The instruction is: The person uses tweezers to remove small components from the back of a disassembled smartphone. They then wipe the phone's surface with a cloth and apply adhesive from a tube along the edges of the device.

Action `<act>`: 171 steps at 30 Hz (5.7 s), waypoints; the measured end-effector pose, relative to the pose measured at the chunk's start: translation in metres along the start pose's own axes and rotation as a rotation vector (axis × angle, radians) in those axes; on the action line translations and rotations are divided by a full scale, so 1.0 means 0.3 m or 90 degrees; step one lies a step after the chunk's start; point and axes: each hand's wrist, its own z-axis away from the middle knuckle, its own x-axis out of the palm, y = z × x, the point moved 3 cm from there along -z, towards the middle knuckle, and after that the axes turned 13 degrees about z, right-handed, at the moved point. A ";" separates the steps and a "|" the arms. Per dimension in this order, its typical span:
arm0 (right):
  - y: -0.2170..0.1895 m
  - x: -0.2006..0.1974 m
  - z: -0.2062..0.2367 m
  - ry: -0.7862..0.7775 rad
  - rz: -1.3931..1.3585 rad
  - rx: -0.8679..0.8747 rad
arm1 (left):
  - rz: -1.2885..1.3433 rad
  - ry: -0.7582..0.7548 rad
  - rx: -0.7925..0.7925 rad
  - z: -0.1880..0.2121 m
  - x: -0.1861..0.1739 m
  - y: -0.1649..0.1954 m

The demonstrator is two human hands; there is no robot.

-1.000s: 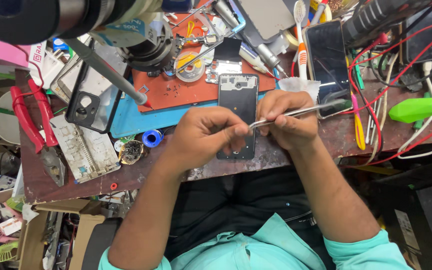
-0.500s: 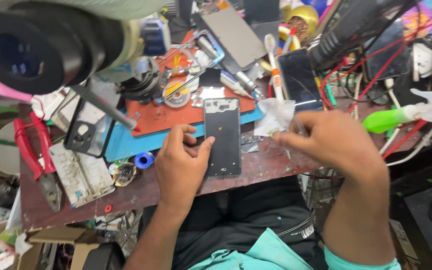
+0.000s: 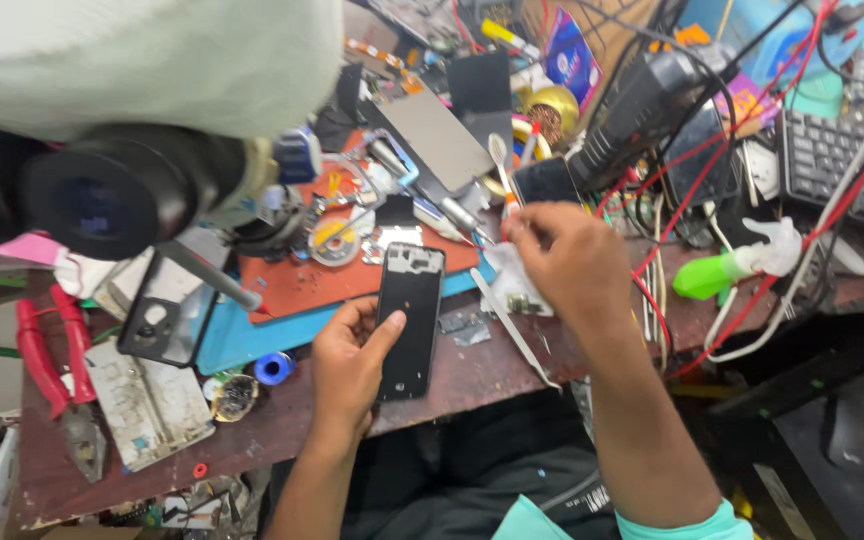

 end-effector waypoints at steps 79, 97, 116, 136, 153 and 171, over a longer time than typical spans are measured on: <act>-0.037 -0.028 0.448 -0.141 -0.197 -0.291 | 0.278 -0.208 0.083 0.108 0.161 0.158; -0.051 -0.083 0.465 0.210 -0.194 -0.439 | 0.429 -0.234 -0.141 0.163 0.202 0.150; -0.117 -0.074 0.474 0.212 -0.214 -0.372 | 0.545 -0.236 -0.058 0.205 0.220 0.119; -0.233 -0.166 0.354 0.193 -0.241 -0.313 | 0.434 -0.298 -0.151 0.234 0.226 0.005; -0.296 -0.177 0.348 0.172 -0.276 -0.339 | 0.374 -0.299 -0.155 0.246 0.211 0.047; -0.265 -0.086 0.366 0.047 -0.309 -0.452 | 0.571 -0.410 -0.046 0.198 0.132 0.014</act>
